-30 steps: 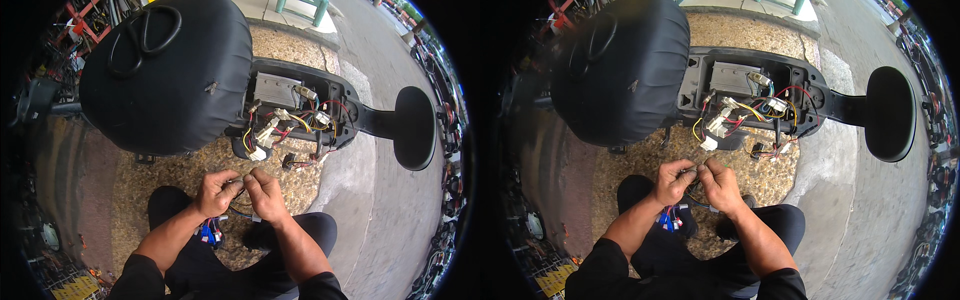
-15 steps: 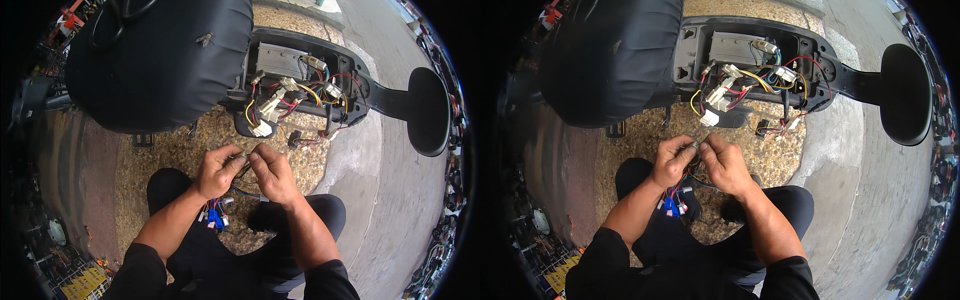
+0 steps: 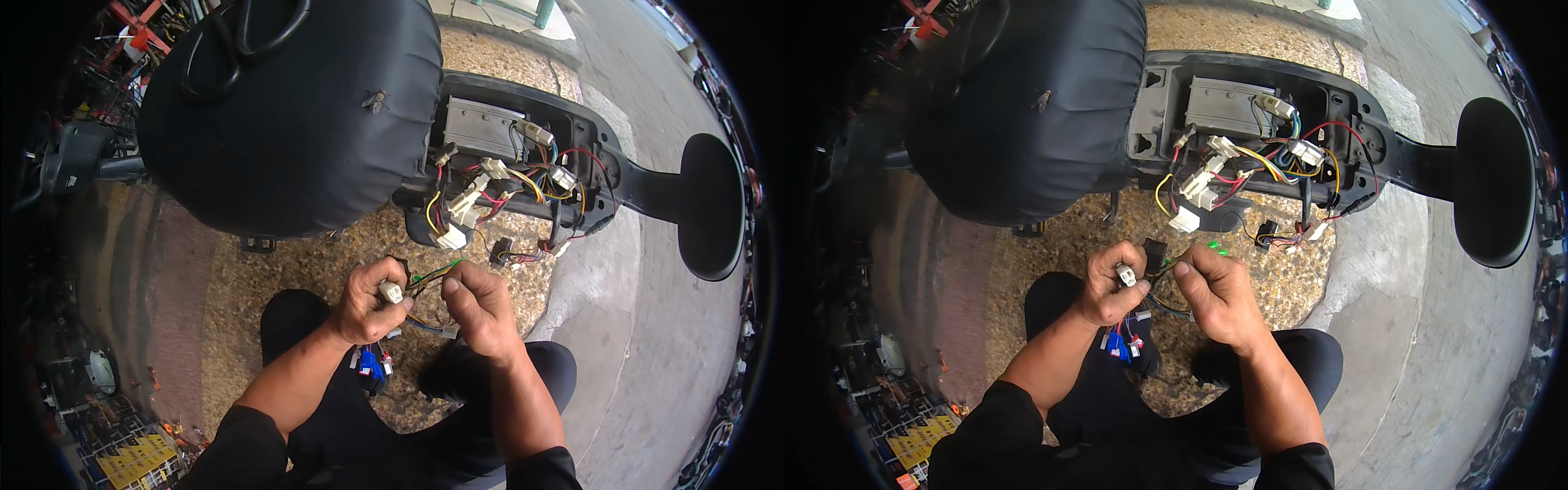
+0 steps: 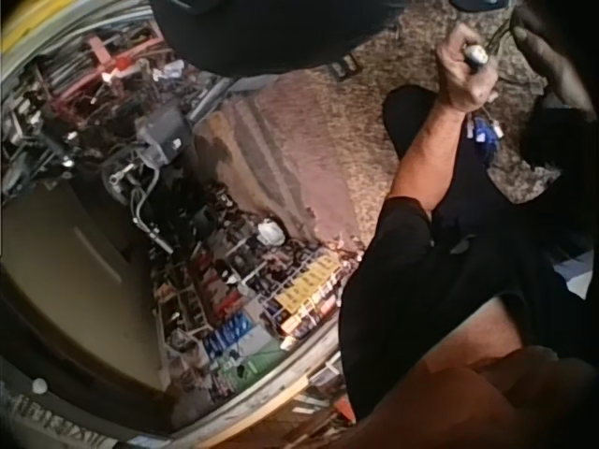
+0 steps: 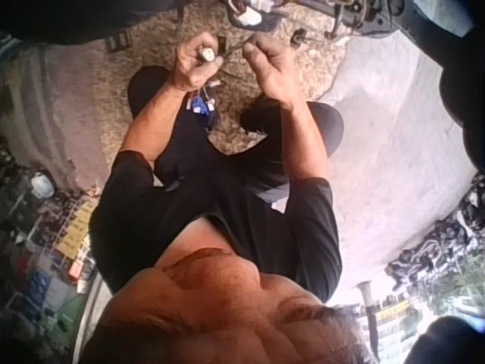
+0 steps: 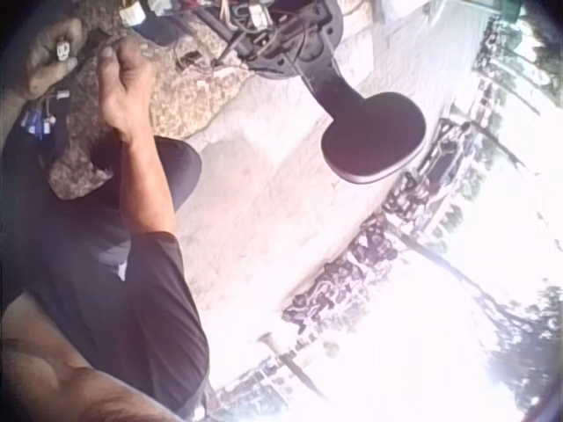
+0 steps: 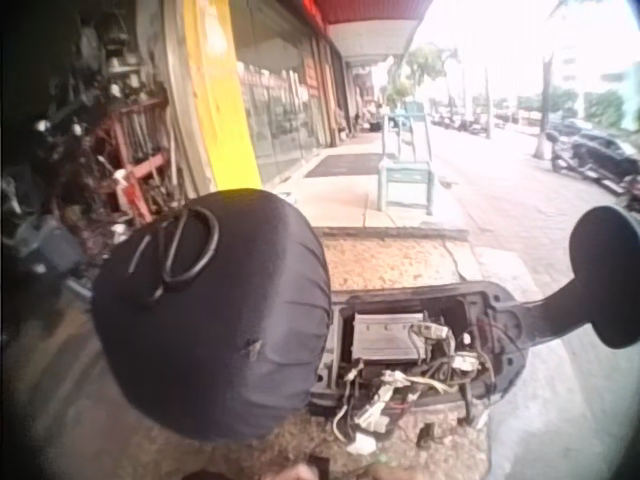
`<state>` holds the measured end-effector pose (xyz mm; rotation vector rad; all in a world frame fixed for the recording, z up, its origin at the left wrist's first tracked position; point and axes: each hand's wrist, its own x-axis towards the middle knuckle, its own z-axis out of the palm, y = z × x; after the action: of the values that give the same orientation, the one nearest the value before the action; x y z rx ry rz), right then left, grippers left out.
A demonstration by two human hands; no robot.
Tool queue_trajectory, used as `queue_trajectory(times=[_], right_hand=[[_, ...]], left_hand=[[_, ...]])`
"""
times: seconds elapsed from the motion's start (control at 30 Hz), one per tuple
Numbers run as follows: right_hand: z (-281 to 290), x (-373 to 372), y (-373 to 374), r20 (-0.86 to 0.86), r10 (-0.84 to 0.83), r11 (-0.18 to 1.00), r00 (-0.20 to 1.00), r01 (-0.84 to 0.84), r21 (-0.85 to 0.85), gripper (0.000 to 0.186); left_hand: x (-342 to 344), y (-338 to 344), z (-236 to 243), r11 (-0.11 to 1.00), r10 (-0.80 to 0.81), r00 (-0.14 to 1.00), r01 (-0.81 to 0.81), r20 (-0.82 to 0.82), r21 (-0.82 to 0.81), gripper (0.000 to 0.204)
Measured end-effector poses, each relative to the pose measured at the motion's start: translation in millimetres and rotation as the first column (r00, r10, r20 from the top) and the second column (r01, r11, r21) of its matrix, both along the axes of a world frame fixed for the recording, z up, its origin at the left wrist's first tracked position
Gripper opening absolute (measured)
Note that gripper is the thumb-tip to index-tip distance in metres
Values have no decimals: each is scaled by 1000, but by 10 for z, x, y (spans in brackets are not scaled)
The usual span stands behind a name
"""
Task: The person kneels beside a scooter with the seat removed and works on the exposed wiring harness. They connect and disconnect several multi-pin connectors, strip wire ends, and twist wires together by hand. The person then stands and retrieves a tool from a nearby tool cart.
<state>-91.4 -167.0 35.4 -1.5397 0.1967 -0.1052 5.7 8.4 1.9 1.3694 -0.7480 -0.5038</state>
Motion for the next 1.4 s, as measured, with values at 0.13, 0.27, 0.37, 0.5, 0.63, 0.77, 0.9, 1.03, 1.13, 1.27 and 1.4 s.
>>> queue_trajectory(times=[0.13,0.27,0.37,0.5,0.63,0.77,0.9,1.03,1.13,1.27,1.4], right_hand=[[1,-1,38,38,33,999,999,-33,-4,23],[-1,-4,52,41,54,998,998,-53,-28,22],[-1,-13,56,32,59,998,998,-58,-29,21],[-7,-3,68,68,57,997,996,-53,-54,16],[6,4,92,73,52,995,996,-45,-89,13],[21,0,77,91,39,990,995,-27,-137,13],[10,-16,62,81,27,989,996,-15,-146,17],[-18,-17,52,82,9,977,997,8,-215,16],[-32,-24,45,85,-3,976,996,22,-216,14],[-56,-34,135,70,-74,994,995,79,-78,8],[-39,-59,162,2,1,990,1000,-1,139,15]], left_hand=[[15,10,-25,994,-50,990,37,-129,-102,16],[14,28,-10,996,-69,982,57,-175,-71,16],[11,17,-6,997,-68,984,60,-162,-55,16],[11,2,-3,995,-70,978,54,-195,-88,16],[20,11,-10,996,-72,978,61,-197,-61,14],[46,36,-35,996,-89,980,88,-178,-19,12],[53,42,-32,995,-102,978,98,-184,-30,17],[56,43,15,994,-77,990,85,-117,65,24],[99,36,30,990,-102,994,104,-29,90,27],[140,47,31,981,-141,990,139,11,134,35],[157,48,42,973,-161,984,144,80,180,42]])
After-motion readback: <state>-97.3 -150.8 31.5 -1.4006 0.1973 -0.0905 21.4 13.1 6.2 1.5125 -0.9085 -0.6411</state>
